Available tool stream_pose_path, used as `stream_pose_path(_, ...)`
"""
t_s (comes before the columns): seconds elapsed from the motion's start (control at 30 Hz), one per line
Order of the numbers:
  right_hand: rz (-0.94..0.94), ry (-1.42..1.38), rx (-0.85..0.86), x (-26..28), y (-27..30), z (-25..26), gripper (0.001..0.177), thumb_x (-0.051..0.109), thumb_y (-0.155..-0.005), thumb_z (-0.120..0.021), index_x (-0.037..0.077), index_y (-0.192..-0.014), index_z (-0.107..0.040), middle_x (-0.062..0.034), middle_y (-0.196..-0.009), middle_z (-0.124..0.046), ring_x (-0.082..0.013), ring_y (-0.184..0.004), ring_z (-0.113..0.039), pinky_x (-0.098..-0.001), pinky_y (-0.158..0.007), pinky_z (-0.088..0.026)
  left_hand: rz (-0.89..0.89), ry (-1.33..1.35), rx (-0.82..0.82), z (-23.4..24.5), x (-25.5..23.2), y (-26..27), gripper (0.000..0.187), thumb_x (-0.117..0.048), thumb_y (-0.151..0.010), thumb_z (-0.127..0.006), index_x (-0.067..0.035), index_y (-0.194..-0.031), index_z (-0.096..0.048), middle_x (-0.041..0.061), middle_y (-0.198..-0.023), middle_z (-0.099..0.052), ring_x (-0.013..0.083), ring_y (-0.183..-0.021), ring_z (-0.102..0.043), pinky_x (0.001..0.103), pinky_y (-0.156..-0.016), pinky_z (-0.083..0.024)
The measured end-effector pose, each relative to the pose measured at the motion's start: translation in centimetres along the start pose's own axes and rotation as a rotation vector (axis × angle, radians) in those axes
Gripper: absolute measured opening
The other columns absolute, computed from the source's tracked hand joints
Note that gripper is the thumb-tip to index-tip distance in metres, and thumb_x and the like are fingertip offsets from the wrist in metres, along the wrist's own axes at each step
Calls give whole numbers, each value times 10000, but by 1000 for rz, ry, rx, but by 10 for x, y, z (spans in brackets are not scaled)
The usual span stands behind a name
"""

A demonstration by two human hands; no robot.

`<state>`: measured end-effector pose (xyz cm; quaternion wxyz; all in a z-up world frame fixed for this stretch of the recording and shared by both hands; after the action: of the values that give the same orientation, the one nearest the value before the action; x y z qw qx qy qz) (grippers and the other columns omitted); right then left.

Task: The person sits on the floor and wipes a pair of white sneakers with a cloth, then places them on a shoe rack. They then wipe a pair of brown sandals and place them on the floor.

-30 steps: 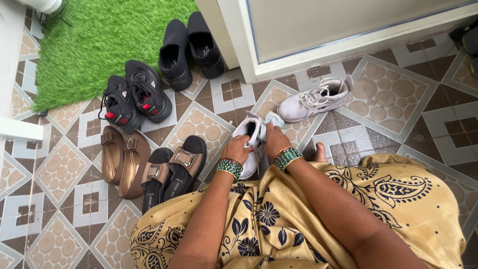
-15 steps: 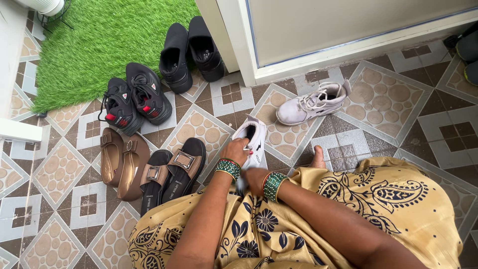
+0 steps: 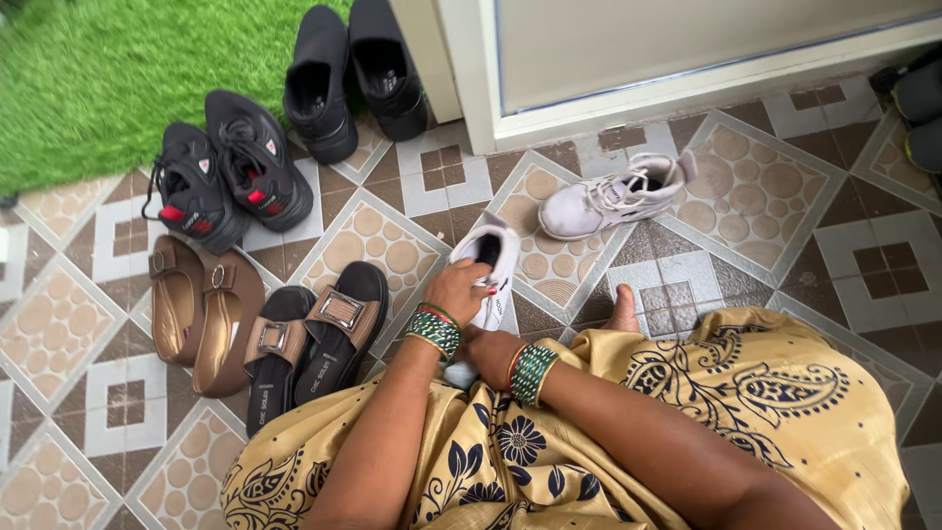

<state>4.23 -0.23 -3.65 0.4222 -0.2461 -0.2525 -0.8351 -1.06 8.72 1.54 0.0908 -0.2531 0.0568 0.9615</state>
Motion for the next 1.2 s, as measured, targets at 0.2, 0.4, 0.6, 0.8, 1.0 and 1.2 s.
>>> stream_pose_path(0.2, -526, 260, 252, -99, 22, 52, 415, 349, -738, -838, 124, -1081, -778, -163, -1097, -753, -327, -1050, -727, -443, -904, -587, -212, -233, -93, 2, -17, -13, 205, -81, -845, -623, -190, -943, -767, 38, -998, -643, 266, -972, -647, 433, -828, -550)
stream_pose_path(0.4, -848, 235, -123, -153, 77, 171, 416, 273, -817, -745, 191, -1223, -714, -156, -1216, -706, -358, -1123, -682, -486, -952, -542, -254, -242, -177, 5, -30, -14, 160, -164, -841, -627, -189, -850, -784, 34, -993, -627, 257, -1028, -594, 421, -827, -537)
stream_pose_path(0.6, -442, -58, -299, -119, 32, 162, 625, 152, -743, -769, 178, -1350, -628, -199, -1195, -705, -378, -1067, -693, -458, -948, -546, -243, -314, -192, 0, -15, -16, 149, -137, -834, -628, -141, -761, -759, 31, -990, -640, 247, -1027, -612, 399, -834, -563)
stream_pose_path(0.8, -346, 43, 84, -99, 18, 93, 529, 120, -777, -685, 157, -1299, -615, -199, -1111, -723, -398, -1053, -680, -476, -926, -539, 3, -50, -188, 22, 6, -15, 95, -105, -857, -669, -142, -795, -731, 31, -943, -675, 290, -966, -685, 448, -828, -584)
stream_pose_path(1.0, -544, 116, -18, -111, 21, 112, 315, 177, -800, -701, 140, -1112, -680, -170, -1063, -728, -376, -1052, -689, -492, -902, -546, 63, 5, -325, 67, -7, -5, 417, -102, -671, -780, -93, -1061, -634, 210, -1057, -630, 444, -809, -671, 542, -685, -544)
stream_pose_path(1.2, -306, -59, -426, -117, 0, 114, 571, 138, -697, -710, 12, -1244, -602, -285, -1084, -688, -454, -990, -667, -510, -863, -531, 215, -86, -267, 30, 21, -16, 229, -172, -872, -730, -94, -1050, -608, 189, -996, -664, 467, -806, -690, 575, -697, -554)
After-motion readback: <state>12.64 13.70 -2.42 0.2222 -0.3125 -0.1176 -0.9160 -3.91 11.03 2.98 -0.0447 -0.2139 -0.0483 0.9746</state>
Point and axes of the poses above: each hand's wrist, its own y-axis away from the middle knuckle, its own z-axis out of the back of the hand, x = y × z, the point moved 8 cm from there along -y, towards the middle knuckle
